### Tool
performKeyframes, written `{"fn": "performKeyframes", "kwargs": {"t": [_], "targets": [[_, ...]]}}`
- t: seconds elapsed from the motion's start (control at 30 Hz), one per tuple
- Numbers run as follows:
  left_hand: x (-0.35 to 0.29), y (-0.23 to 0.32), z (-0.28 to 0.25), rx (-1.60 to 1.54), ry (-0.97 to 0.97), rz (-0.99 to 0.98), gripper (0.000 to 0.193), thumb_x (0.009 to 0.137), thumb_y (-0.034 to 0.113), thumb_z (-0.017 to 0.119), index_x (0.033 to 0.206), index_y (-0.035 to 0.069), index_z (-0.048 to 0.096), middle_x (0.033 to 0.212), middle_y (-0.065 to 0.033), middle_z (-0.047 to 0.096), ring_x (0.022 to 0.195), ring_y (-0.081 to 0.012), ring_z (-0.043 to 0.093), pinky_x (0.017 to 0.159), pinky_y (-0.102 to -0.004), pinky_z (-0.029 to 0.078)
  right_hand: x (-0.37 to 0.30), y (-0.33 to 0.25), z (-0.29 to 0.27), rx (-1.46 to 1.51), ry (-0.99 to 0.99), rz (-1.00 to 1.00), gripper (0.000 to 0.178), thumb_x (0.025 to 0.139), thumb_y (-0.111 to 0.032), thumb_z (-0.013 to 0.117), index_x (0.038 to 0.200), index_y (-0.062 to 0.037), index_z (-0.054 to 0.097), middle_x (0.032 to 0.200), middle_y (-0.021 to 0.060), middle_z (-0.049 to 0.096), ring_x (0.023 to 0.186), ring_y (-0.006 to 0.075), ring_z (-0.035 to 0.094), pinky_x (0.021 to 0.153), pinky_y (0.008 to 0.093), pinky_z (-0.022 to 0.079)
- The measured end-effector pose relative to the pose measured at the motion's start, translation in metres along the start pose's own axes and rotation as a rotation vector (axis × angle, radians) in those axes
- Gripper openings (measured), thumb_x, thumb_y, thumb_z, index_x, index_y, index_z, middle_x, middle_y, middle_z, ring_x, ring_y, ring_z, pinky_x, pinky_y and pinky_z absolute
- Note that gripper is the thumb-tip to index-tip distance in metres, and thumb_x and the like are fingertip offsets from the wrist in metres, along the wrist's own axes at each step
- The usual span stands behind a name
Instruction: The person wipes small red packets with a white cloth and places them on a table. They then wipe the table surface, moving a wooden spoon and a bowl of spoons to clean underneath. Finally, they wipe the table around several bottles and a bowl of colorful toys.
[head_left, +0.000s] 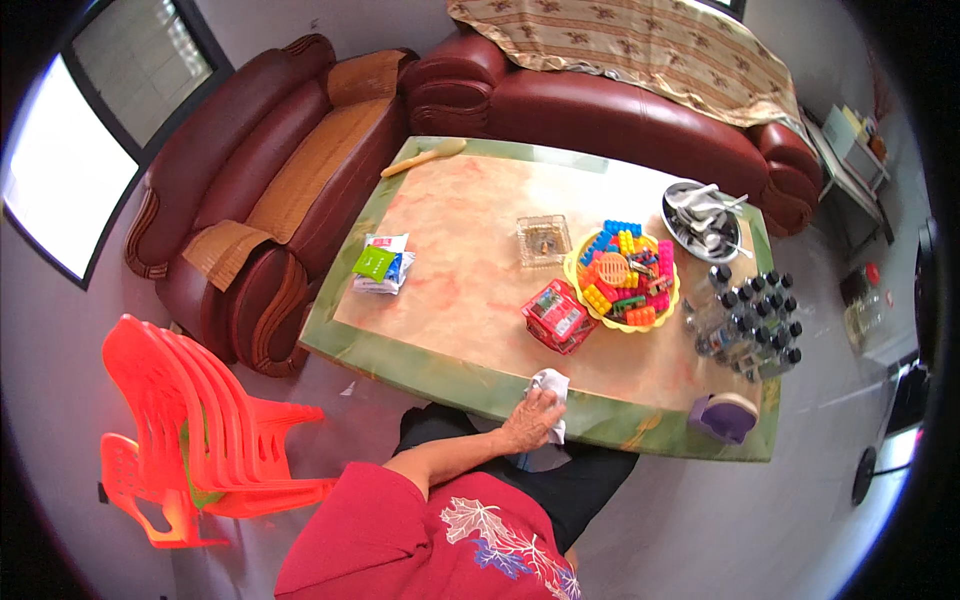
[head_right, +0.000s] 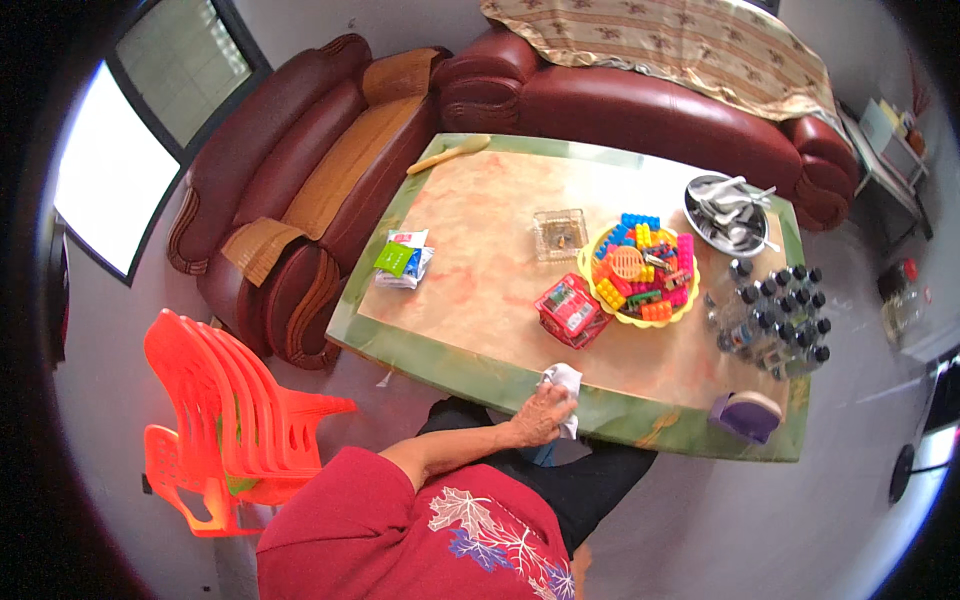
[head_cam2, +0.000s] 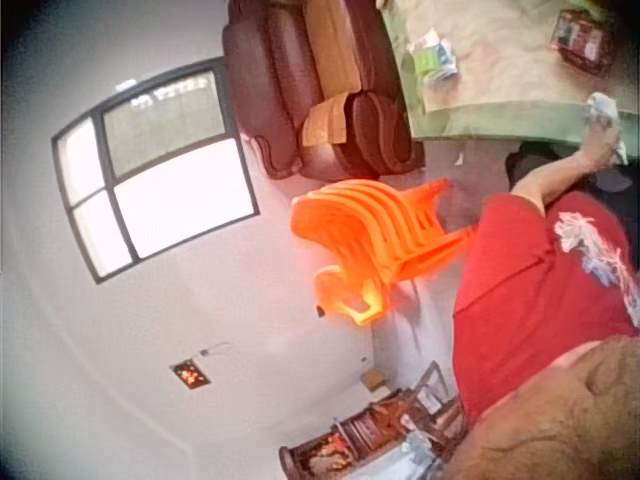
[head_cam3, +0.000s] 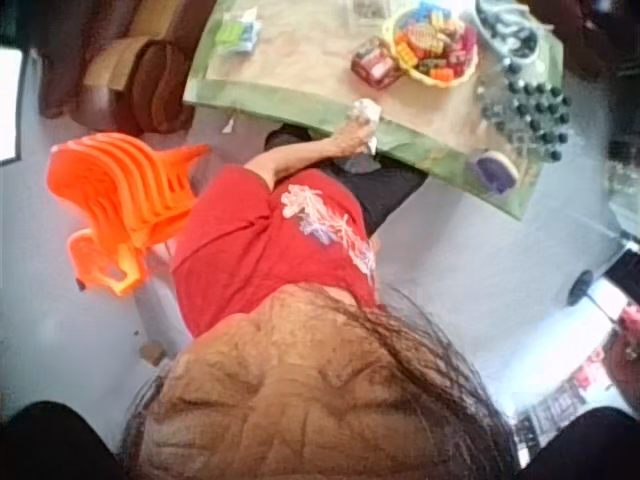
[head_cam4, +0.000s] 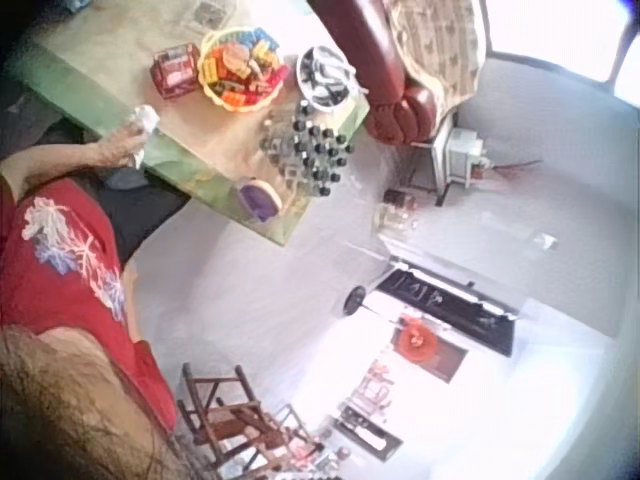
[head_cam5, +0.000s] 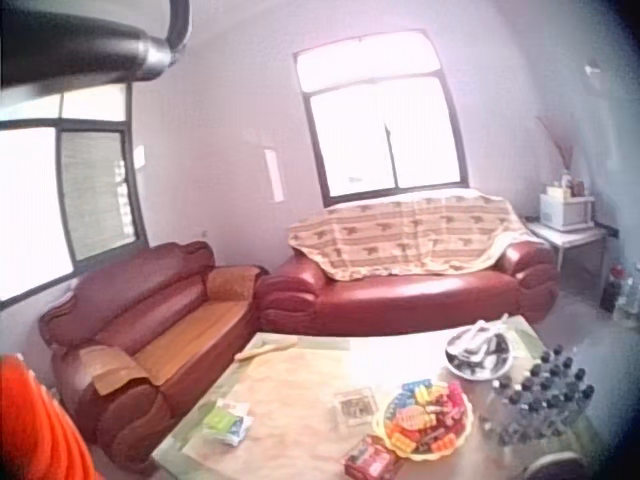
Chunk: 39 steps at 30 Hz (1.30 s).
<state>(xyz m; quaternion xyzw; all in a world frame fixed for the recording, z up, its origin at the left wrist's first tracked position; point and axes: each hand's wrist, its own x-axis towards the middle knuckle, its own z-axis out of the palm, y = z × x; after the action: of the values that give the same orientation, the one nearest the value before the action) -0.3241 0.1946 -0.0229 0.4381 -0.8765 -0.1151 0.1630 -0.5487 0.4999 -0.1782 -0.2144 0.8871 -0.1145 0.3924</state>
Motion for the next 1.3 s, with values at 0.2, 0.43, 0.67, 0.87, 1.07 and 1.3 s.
{"fn": "performKeyframes", "kwargs": {"t": [0.2, 0.43, 0.67, 0.87, 1.07, 1.3], "targets": [[0.008, -0.001, 0.022, 0.048, 0.046, 0.120, 0.034, 0.071, 0.022, 0.064, 0.103, 0.012, 0.058, 0.117, -0.0134, 0.041, 0.111, -0.0353, 0.038, 0.091, -0.0402, 0.043, 0.002, -0.043, -0.066, -0.123, -0.062, 0.036, 0.027, 0.085, -0.014, 0.050, 0.105, 0.0032, 0.058, 0.102, 0.0219, 0.057, 0.097, 0.0388, 0.054, 0.084, 0.0472, 0.042], [0.072, 0.019, 0.051, 0.031, 0.004, 0.287, 0.030, 0.080, 0.019, 0.054, 0.108, 0.009, 0.054, 0.125, -0.0146, 0.044, 0.116, -0.0349, 0.041, 0.098, -0.0411, 0.040, 0.002, -0.081, -0.138, -0.151, -0.087, 0.092, 0.027, 0.086, -0.014, 0.050, 0.105, 0.0030, 0.058, 0.103, 0.0217, 0.057, 0.098, 0.0386, 0.053, 0.085, 0.0469, 0.042], [0.193, 0.042, 0.068, -0.028, -0.051, 0.181, 0.037, 0.074, 0.022, 0.062, 0.109, 0.009, 0.054, 0.124, -0.0124, 0.041, 0.117, -0.0347, 0.039, 0.096, -0.0419, 0.041, 0.002, -0.082, -0.224, -0.126, -0.100, 0.214, 0.027, 0.086, -0.015, 0.051, 0.106, 0.0028, 0.058, 0.104, 0.0216, 0.058, 0.099, 0.0384, 0.053, 0.085, 0.0466, 0.042], [0.217, 0.055, 0.061, 0.009, -0.213, 0.083, 0.033, 0.072, 0.019, 0.067, 0.101, 0.011, 0.052, 0.116, -0.0120, 0.040, 0.114, -0.0355, 0.039, 0.088, -0.0410, 0.047, 0.004, -0.079, -0.273, -0.095, -0.146, 0.283, 0.027, 0.086, -0.015, 0.051, 0.106, 0.0027, 0.058, 0.104, 0.0215, 0.058, 0.100, 0.0382, 0.053, 0.086, 0.0463, 0.042], [0.227, 0.059, 0.062, 0.082, -0.340, -0.014, 0.030, 0.072, 0.012, 0.065, 0.098, 0.012, 0.052, 0.114, -0.0122, 0.041, 0.110, -0.0349, 0.042, 0.079, -0.0400, 0.052, 0.016, -0.089, -0.307, -0.076, -0.174, 0.303, 0.028, 0.086, -0.015, 0.051, 0.106, 0.0025, 0.058, 0.105, 0.0214, 0.058, 0.101, 0.0380, 0.053, 0.086, 0.0460, 0.042], [0.238, 0.076, 0.044, -0.012, -0.408, -0.100, 0.030, 0.071, 0.012, 0.066, 0.098, 0.012, 0.053, 0.116, -0.0118, 0.041, 0.112, -0.0352, 0.041, 0.081, -0.0410, 0.052, 0.022, -0.102, -0.319, -0.067, -0.192, 0.299, 0.028, 0.087, -0.016, 0.051, 0.107, 0.0023, 0.058, 0.106, 0.0213, 0.058, 0.102, 0.0378, 0.053, 0.087, 0.0457, 0.042]]}}
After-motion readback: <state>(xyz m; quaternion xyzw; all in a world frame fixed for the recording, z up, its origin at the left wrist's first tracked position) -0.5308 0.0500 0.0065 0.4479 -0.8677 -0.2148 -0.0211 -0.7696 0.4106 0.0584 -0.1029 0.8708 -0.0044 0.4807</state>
